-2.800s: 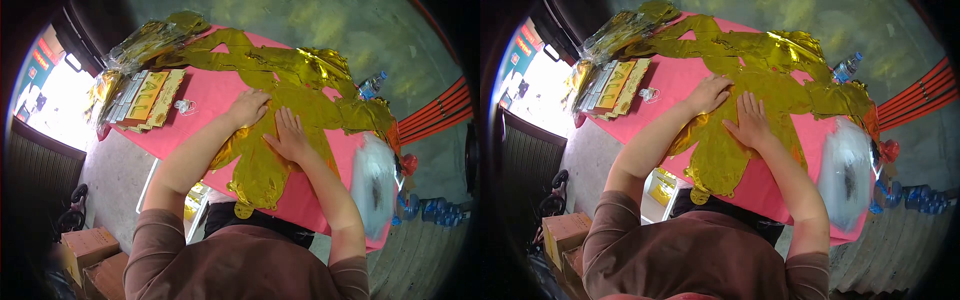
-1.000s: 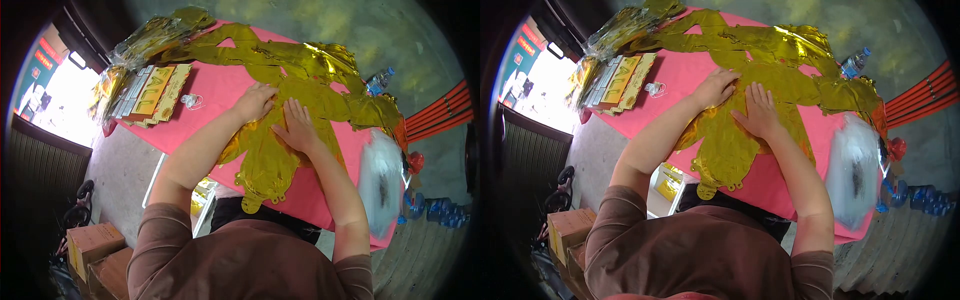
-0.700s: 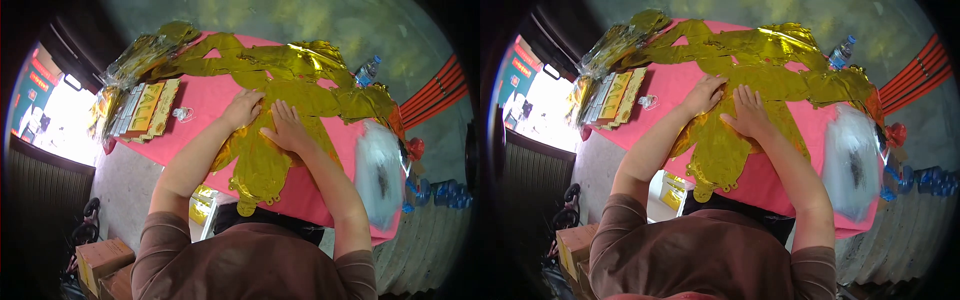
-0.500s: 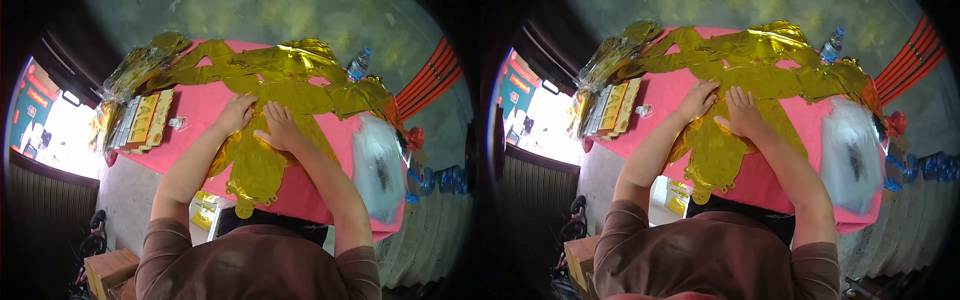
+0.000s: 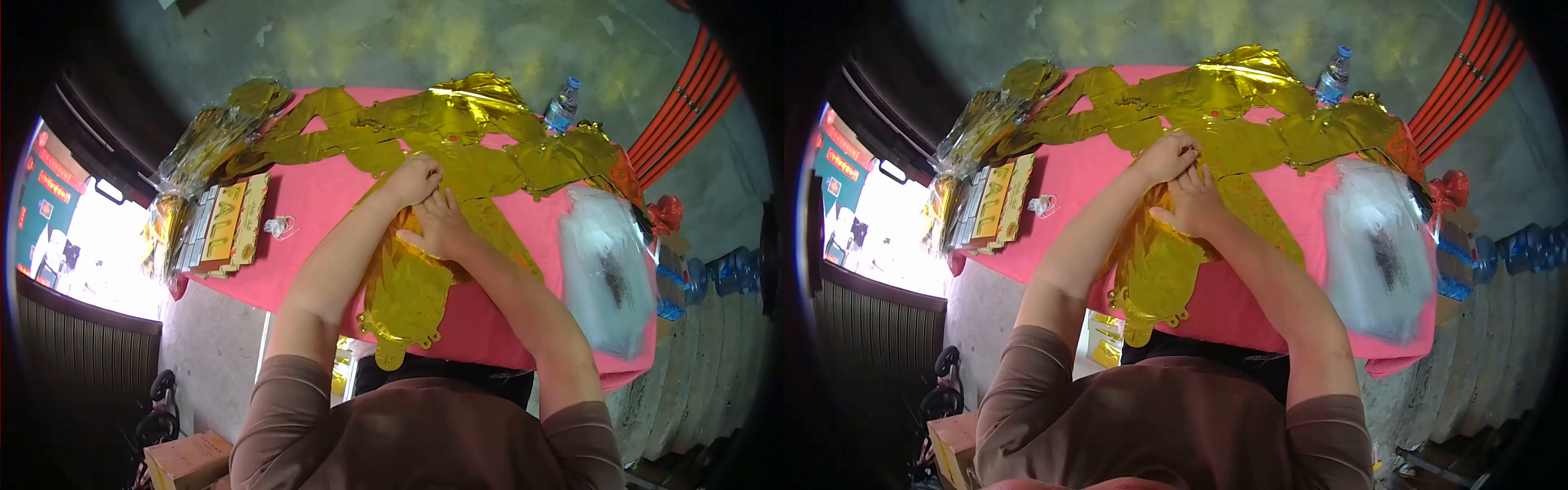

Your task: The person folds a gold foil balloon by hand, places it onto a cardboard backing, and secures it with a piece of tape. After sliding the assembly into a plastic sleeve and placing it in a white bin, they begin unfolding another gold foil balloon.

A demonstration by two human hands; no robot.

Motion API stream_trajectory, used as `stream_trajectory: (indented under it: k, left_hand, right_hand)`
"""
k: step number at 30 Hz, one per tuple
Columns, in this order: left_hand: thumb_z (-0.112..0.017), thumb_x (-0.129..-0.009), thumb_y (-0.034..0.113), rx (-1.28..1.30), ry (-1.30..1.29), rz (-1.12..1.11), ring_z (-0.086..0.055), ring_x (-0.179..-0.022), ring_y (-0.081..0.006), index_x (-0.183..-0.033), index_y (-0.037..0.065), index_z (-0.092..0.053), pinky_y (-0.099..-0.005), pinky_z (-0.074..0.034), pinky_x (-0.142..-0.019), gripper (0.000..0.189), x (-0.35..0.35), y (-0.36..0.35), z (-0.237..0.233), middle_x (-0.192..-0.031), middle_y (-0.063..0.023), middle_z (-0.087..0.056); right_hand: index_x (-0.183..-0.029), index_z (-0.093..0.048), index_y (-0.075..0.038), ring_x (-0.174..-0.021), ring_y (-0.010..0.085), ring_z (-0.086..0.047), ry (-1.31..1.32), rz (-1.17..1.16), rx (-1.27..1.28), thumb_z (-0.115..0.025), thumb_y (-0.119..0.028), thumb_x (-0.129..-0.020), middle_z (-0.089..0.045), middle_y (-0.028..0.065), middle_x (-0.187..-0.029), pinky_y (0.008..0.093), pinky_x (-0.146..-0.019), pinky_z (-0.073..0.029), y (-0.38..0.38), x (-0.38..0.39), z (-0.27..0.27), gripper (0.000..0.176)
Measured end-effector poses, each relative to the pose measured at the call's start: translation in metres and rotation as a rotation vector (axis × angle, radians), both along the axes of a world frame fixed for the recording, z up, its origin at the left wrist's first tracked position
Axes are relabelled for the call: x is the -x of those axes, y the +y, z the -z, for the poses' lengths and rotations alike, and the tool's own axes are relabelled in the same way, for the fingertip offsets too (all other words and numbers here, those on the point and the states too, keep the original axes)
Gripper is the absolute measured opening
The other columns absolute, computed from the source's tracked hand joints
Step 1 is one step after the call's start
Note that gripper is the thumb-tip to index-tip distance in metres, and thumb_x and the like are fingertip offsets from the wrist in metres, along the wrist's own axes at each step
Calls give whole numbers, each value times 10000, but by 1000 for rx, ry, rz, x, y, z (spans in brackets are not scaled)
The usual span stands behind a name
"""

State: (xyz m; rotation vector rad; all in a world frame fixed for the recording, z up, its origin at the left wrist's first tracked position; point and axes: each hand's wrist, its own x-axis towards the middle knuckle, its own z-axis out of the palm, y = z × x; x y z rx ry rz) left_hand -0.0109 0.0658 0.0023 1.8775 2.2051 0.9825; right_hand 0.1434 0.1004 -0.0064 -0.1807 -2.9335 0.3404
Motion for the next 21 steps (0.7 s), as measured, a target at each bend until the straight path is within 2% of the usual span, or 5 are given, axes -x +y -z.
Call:
stream_trajectory:
  k: [5,7,10,12,21]
  left_hand:
    - [-608,-819,147,-5,-217,61,-560,-964,-320,-973,47,-667,-359,-466,-863,193,7,16,11,-1011,-150,-574]
    - [-607,-824,162,10,-199,88,-544,-993,-323,-991,54,-659,-361,-453,-883,205,11,16,14,-1030,-151,-562]
    - [-609,-834,209,11,-59,102,-504,-1055,-321,-1053,82,-633,-377,-420,-920,254,10,16,20,-1070,-146,-539]
    - [-610,-839,241,-2,56,88,-480,-1087,-317,-1096,103,-614,-392,-401,-937,292,3,12,21,-1091,-139,-528]
    - [-596,-856,398,63,253,-113,-444,-1097,-259,-1190,181,-567,-409,-350,-926,400,-27,3,12,-1122,-83,-497]
  right_hand:
    - [-1437,-215,12,-1403,373,-118,-72,26,40,-469,-601,-841,-188,225,-1494,553,-1119,-64,1,-1,1,891]
    - [-1295,-441,35,-1298,381,-356,241,-15,-27,-510,-551,-829,-404,256,-1360,507,-1080,-256,-1,-7,-4,752]
    - [-1171,-540,17,-1128,369,-504,-357,74,343,-579,-403,-821,-526,248,-1199,456,-943,-409,28,-27,-62,549]
    - [-985,-599,19,-955,361,-582,-77,221,217,-621,-310,-783,-608,222,-994,433,-810,-472,64,-45,-50,387]
    - [-854,-622,-16,-786,321,-639,-211,531,136,-677,-286,-732,-656,174,-822,410,-704,-500,97,-70,-36,301]
